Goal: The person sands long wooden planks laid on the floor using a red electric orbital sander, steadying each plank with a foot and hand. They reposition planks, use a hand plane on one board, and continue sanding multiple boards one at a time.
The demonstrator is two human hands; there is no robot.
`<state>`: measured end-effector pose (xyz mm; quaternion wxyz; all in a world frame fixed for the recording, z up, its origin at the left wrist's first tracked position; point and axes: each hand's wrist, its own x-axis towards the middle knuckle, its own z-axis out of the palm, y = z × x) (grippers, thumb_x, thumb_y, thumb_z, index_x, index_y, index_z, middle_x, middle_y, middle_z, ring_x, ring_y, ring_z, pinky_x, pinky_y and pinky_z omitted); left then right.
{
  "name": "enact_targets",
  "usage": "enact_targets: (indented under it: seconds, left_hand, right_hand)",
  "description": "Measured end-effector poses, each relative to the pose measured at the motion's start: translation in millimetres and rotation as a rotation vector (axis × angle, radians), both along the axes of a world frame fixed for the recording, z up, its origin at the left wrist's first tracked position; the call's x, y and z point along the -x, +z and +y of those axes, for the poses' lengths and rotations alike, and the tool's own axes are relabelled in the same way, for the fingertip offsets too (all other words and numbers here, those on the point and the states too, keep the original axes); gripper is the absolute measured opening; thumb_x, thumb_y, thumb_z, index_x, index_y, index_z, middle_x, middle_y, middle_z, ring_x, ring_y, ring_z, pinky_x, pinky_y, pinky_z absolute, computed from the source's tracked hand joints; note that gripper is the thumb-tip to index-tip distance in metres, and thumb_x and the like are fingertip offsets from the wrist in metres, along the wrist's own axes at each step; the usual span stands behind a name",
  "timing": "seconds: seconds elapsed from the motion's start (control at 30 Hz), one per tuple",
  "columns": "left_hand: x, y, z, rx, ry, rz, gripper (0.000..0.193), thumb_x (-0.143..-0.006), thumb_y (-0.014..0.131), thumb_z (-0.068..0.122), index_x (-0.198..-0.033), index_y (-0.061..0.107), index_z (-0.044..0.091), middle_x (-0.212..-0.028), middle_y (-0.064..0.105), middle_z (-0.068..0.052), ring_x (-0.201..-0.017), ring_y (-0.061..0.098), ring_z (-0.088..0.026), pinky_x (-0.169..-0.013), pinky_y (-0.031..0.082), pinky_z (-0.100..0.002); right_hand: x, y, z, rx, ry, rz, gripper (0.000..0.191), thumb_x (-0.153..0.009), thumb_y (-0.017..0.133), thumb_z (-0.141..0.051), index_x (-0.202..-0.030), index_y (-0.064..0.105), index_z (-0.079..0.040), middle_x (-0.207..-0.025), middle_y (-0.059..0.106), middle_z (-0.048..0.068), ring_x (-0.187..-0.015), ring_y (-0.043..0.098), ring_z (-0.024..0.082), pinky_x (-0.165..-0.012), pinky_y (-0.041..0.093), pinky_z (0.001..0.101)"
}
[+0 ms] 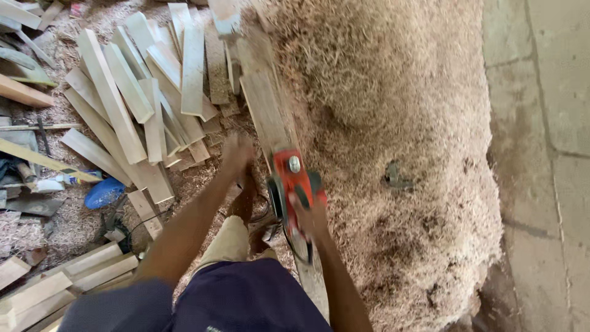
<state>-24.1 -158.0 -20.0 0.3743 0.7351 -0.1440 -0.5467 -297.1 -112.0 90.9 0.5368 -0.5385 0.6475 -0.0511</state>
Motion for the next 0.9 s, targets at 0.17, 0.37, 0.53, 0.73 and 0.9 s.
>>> enact_targets:
  seconds: [0.17,0.37,0.53,0.73,0.9]
  left_hand:
    - [-15.2,12.3,-104.6,-0.036,-0.066,-0.358,0.058,-0.093,0.077,0.024,-0.134,0.044,0.001,-0.115,0.058,-0.016,-0.089,0.061,-0.023,-0.076,0.057,-0.047]
    - [-16.5,10.1,-113.7,-0.175,0.014,-0.176,0.021,-0.091,0.073,0.014,-0.105,0.074,-0.002,-0.093,0.072,-0.010,-0.076,0.067,-0.021,-0.069,0.058,-0.044]
    - [-38.5,-11.6,-129.0,0.292,0.088,-0.338,0.016,-0.088,0.075,0.008,-0.103,0.075,0.002,-0.091,0.077,-0.005,-0.078,0.068,-0.016,-0.069,0.055,-0.034]
    - [-83.5,-14.1,-170.1,0.189,-0.088,-0.472,0.021,-0.096,0.067,0.018,-0.111,0.075,0.005,-0.086,0.075,-0.004,-0.074,0.070,-0.016,-0.068,0.055,-0.034]
    - [-100.1,-5.4,-149.6,0.150,0.086,-0.108,0.025,-0.103,0.059,0.025,-0.114,0.073,0.008,-0.086,0.068,-0.001,-0.069,0.065,-0.013,-0.057,0.056,-0.029]
  right_hand:
    - [101.3,26.3,137.8,-0.088,-0.025,0.027,0.062,-0.087,0.065,-0.061,-0.122,0.069,-0.010,-0.069,0.066,0.005,-0.058,0.063,0.015,-0.054,0.052,0.0356]
    - [155.1,34.0,205.2,-0.018,0.024,0.067,0.068,-0.085,0.067,-0.066,-0.120,0.073,-0.009,-0.062,0.065,0.005,-0.055,0.062,0.015,-0.054,0.051,0.0355]
    - [117.0,23.7,153.6,-0.069,0.008,0.065,0.068,-0.082,0.066,-0.064,-0.124,0.071,-0.010,-0.060,0.063,0.007,-0.055,0.062,0.017,-0.054,0.051,0.0376]
    - [31.4,25.2,55.3,-0.036,-0.087,-0.192,0.050,-0.091,0.071,-0.048,-0.117,0.071,-0.007,-0.062,0.059,0.001,-0.055,0.056,0.009,-0.049,0.046,0.0300]
    - [-26.7,14.1,-16.8,-0.182,-0.203,-0.180,0.039,-0.089,0.075,-0.043,-0.093,0.068,-0.004,-0.054,0.054,0.001,-0.042,0.051,0.011,-0.039,0.039,0.0317]
